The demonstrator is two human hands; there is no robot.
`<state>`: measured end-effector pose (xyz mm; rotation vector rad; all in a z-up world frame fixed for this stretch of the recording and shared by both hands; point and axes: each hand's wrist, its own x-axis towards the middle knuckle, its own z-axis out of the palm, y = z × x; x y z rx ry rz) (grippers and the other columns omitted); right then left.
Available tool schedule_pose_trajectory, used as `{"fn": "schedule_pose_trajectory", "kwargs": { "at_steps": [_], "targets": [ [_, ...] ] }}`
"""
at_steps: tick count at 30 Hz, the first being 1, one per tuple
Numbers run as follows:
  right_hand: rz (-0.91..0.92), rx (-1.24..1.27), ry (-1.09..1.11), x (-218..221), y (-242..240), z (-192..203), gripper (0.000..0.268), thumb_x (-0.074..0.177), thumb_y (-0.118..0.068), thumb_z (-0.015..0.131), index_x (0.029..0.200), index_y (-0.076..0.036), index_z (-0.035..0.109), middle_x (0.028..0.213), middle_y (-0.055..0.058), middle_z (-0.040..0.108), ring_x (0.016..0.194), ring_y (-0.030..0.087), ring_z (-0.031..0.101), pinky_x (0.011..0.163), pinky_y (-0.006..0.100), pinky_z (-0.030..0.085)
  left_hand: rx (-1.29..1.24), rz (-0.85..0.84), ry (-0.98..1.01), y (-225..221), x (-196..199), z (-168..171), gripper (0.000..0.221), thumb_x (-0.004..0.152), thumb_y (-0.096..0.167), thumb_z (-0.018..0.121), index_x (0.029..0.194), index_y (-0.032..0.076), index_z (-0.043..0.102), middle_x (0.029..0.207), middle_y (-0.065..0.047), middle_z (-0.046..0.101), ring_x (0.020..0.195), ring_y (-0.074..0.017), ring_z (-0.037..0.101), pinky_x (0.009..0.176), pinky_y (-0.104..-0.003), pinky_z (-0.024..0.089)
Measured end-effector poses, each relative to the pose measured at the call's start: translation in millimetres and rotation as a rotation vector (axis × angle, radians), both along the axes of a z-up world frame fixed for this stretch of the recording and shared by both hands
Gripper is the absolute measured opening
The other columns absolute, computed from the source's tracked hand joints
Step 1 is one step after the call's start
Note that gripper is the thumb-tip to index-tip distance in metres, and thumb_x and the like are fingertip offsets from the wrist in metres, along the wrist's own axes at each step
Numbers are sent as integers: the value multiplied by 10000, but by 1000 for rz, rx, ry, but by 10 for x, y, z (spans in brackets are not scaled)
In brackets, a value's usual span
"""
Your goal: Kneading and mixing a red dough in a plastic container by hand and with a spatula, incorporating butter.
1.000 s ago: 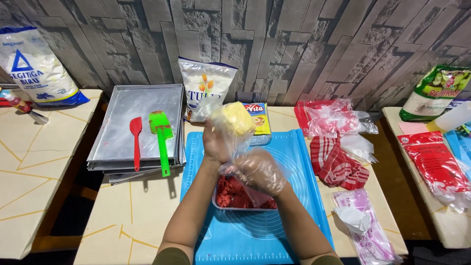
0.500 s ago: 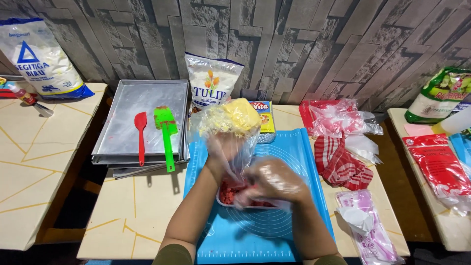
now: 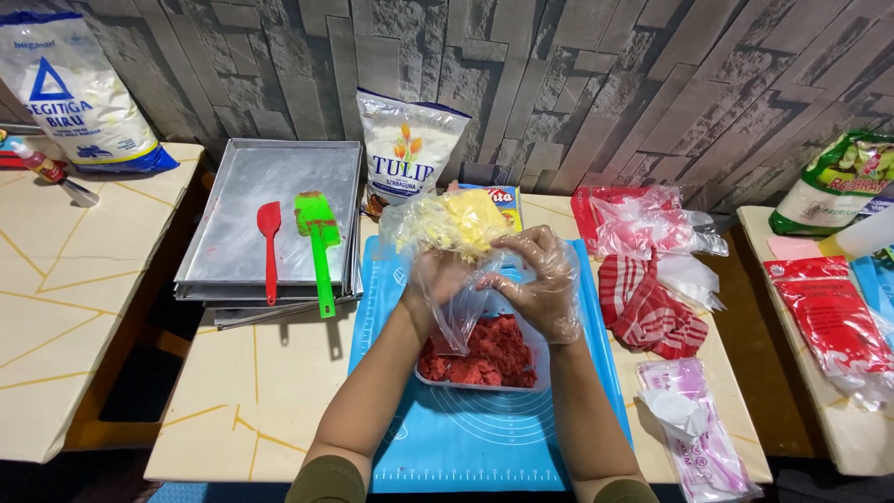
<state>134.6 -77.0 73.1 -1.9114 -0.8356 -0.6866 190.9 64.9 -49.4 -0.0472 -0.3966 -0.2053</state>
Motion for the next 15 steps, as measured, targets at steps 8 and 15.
{"fn": "schedule_pose_trajectory", "kwargs": {
  "at_steps": [8,15],
  "targets": [
    [58,-57,-163,343,-48,51,189,823,-234,865,739,-114,745,802,120,631,741,273,615,722,371,522,393,-40,220,166,-45,50,571,999,287,583,1452,-27,437,1263,-261,620,972,-339,720,794,-427,674],
    [170,30,51,820,-159,382,261,910,-292,831,786,-92,719,883,131,661,837,283,634,788,387,522,568,-194,576,233,-280,812,499,799,447,557,1048,59,747,1032,-194,749,809,-388,715,610,-479,569]
  ]
}}
